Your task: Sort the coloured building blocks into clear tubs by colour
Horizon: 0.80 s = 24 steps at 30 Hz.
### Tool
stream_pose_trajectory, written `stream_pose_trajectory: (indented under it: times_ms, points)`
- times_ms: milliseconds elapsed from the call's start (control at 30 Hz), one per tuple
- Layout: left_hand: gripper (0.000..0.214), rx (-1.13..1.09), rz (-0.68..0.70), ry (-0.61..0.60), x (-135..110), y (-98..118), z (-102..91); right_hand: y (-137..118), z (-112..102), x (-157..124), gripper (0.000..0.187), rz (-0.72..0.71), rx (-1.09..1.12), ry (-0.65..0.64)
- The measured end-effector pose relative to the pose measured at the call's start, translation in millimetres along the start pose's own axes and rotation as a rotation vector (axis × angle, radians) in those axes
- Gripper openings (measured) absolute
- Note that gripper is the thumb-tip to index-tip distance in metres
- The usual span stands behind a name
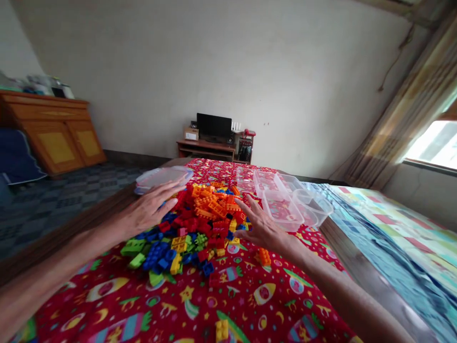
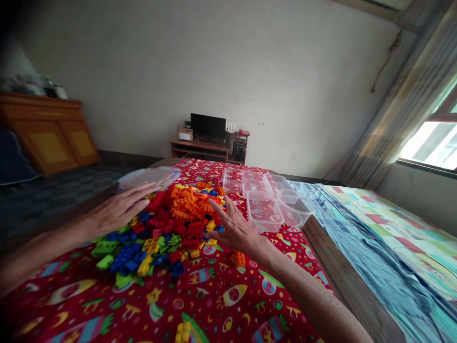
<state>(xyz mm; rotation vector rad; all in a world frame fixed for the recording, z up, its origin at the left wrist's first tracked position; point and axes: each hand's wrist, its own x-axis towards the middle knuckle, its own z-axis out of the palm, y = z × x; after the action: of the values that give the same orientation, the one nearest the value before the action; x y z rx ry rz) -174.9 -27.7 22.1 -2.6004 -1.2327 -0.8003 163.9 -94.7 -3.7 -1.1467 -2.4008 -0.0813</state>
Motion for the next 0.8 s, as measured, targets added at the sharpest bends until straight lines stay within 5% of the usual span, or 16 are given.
stream_pose_trajectory:
  times_ms: [200,367,567,800]
  points:
    - [0.063,-0.038,-0.241,-0.029,-58,-22,-13.0,6,32,55,0.094,0.175,0.004,-0.095]
    - [0.065,-0.066,-0.287,0.076,-48,-14,-16.1,7,42,57,0.074,0.163,-0.04,0.0]
    - [0.058,-0.126,-0.208,0.257,6,-4,-24.5,-45,17,41,0.053,-0.121,-0.023,0.19]
    - [0.054,-0.046,-0.154,0.283,24,-5,-62.9,-147,29,23,0.039,-0.688,0.062,-0.058]
